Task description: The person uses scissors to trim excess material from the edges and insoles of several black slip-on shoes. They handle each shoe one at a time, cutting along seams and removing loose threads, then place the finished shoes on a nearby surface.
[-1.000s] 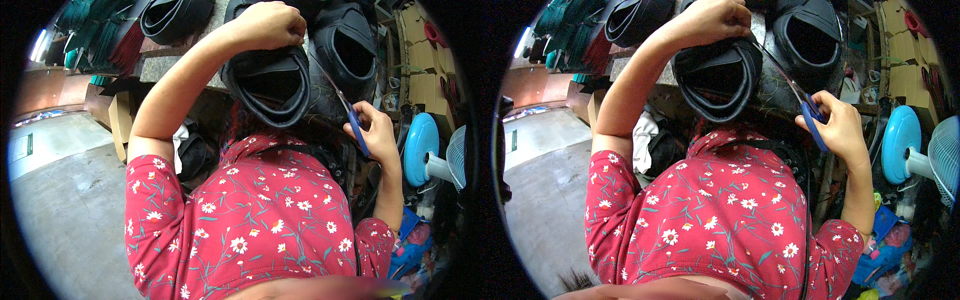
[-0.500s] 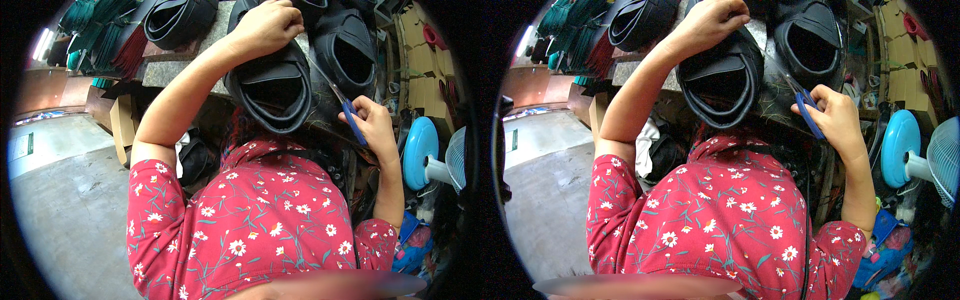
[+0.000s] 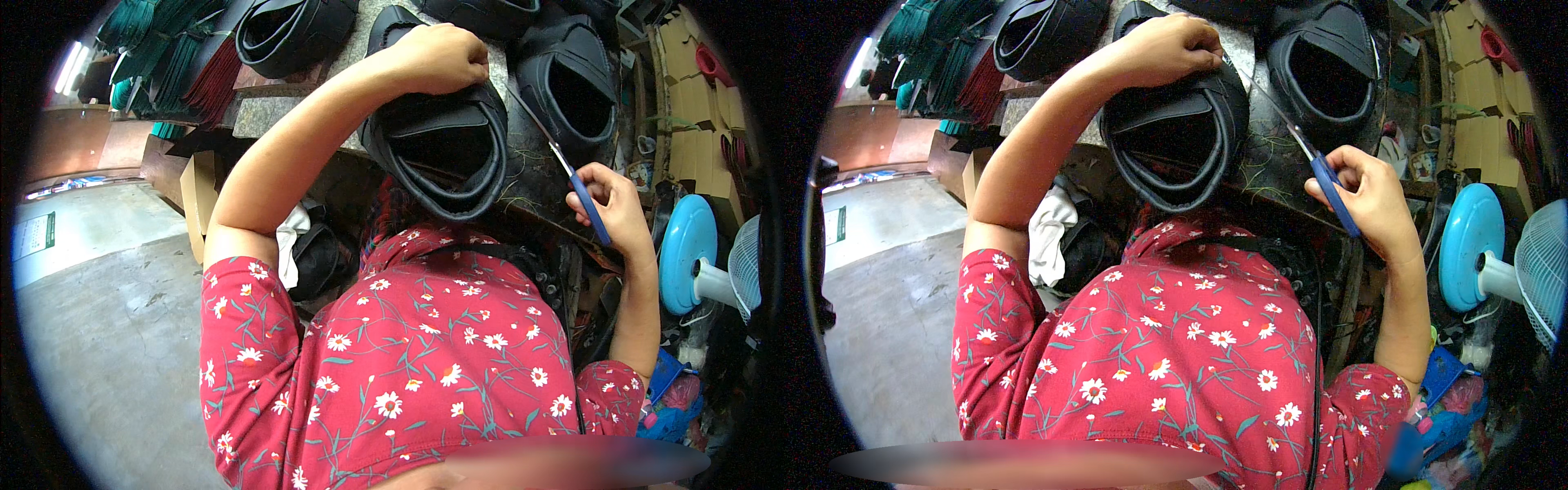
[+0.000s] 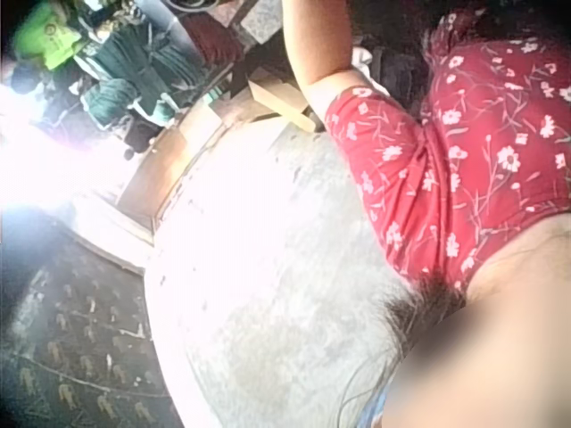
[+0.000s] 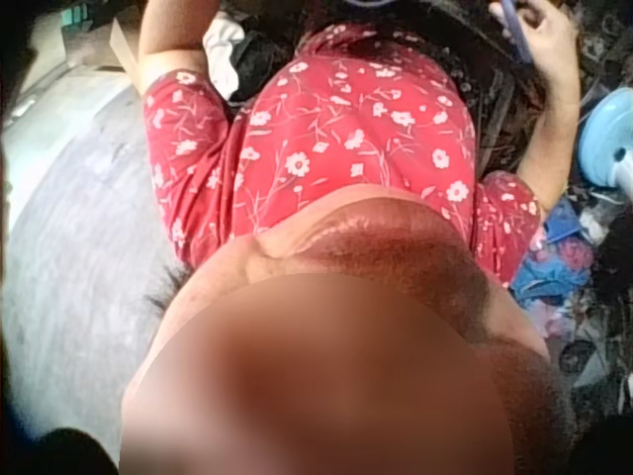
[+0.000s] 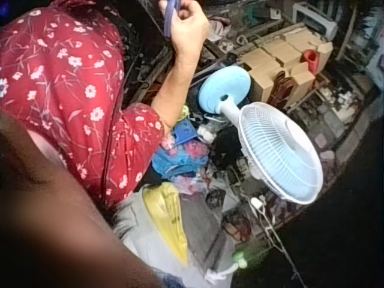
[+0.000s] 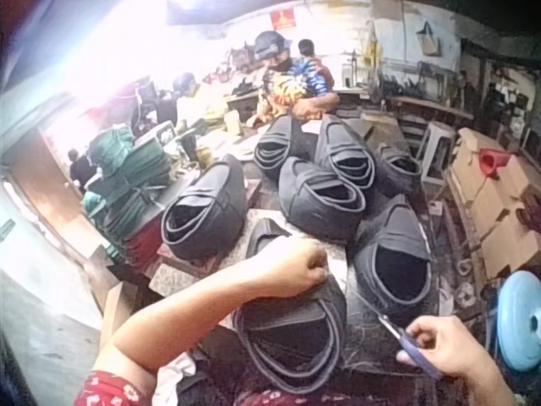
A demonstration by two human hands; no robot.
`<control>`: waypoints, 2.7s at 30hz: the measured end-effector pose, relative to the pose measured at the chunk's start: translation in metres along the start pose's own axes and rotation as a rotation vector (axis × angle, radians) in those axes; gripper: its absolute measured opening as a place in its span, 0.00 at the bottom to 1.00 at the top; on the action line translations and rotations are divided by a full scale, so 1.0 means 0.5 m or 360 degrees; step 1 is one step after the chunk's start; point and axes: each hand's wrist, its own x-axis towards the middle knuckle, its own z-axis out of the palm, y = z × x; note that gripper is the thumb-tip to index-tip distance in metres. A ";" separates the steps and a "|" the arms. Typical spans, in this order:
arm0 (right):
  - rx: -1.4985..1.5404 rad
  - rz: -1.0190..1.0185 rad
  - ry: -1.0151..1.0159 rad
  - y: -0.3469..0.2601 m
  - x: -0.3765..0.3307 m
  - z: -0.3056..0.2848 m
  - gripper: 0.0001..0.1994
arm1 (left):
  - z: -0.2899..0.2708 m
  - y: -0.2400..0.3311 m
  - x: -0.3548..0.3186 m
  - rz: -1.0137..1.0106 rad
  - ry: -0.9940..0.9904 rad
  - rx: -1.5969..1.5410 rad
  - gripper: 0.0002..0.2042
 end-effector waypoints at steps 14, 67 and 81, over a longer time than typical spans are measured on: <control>-0.0967 -0.0360 0.0301 -0.091 0.000 0.015 0.19 | 0.055 -0.023 0.014 0.0145 0.0787 -0.0126 0.08; 0.0073 -0.0710 0.0500 -0.073 -0.017 -0.078 0.30 | 0.145 0.113 -0.301 0.0373 0.1926 -0.0097 0.22; 0.0092 -0.0551 0.0527 -0.100 -0.003 -0.034 0.17 | 0.163 0.089 -0.328 -0.0078 0.1965 -0.0310 0.25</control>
